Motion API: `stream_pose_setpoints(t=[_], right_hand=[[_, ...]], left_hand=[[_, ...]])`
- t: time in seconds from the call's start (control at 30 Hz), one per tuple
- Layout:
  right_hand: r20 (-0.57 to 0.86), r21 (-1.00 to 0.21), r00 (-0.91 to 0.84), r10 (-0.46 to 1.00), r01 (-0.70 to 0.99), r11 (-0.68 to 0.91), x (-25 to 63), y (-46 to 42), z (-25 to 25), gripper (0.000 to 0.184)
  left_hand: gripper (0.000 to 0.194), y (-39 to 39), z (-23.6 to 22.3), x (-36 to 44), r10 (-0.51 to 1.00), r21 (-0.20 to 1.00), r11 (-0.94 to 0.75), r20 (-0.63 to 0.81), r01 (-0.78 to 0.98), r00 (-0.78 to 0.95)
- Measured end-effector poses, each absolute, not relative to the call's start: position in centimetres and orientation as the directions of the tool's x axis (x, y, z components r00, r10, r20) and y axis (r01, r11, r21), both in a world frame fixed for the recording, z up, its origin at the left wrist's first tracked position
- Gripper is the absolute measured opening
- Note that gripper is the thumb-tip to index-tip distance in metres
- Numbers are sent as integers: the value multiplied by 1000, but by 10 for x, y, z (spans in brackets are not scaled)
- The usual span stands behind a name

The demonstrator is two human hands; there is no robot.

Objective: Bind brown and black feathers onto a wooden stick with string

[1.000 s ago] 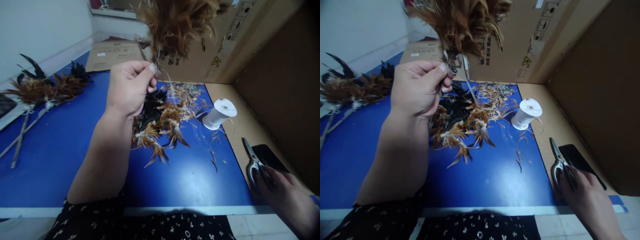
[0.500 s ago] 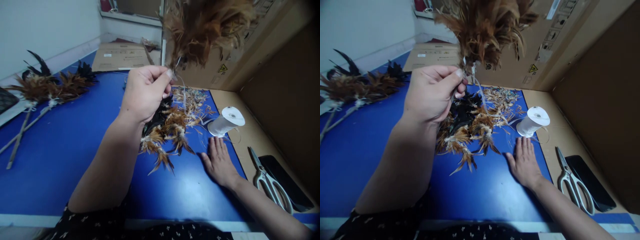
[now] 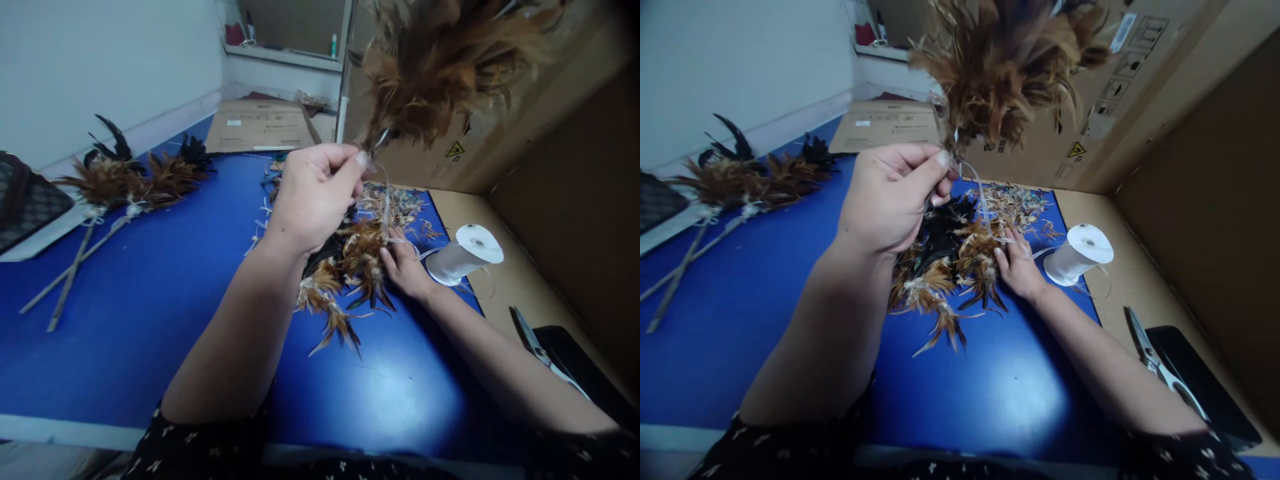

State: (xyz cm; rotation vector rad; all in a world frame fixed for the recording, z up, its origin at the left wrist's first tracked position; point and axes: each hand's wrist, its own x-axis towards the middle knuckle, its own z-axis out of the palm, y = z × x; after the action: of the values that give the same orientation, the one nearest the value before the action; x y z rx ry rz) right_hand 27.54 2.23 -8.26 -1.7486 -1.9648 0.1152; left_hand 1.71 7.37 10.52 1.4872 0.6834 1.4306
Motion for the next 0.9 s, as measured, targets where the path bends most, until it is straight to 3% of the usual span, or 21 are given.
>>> stream_pose_setpoints(t=[0.17, 0.27, 0.4, 0.47, 0.53, 0.63, 0.7, 0.9], right_hand=[[400, -318, -90, 912, 920, 230, 293, -75, -72, 60], [418, -286, 40, 907, 954, 90, 313, -125, -76, 54], [374, -275, 210, 903, 955, -108, 329, -153, -79, 64], [353, -331, 178, 919, 942, -55, 328, -156, -72, 56], [450, -353, 149, 881, 935, 22, 326, -153, -59, 39], [696, -239, 153, 701, 971, 27, 331, -138, -36, 26], [773, -145, 131, 621, 989, -29, 340, -124, -23, 27], [711, 40, 141, 689, 970, -239, 366, -88, -6, 40]], left_hand=[[39, 79, 103, 14, 836, 850, -469, 515, -240, 188], [38, 81, 104, 15, 851, 862, -452, 494, -231, 178], [34, 79, 107, 15, 864, 871, -431, 474, -236, 172], [32, 78, 108, 14, 860, 864, -442, 484, -242, 160], [32, 79, 109, 11, 854, 855, -460, 500, -241, 145], [36, 82, 109, 6, 838, 832, -494, 533, -252, 117], [38, 88, 108, 3, 823, 810, -522, 561, -268, 94], [49, 106, 102, -2, 776, 747, -586, 629, -314, 45]])
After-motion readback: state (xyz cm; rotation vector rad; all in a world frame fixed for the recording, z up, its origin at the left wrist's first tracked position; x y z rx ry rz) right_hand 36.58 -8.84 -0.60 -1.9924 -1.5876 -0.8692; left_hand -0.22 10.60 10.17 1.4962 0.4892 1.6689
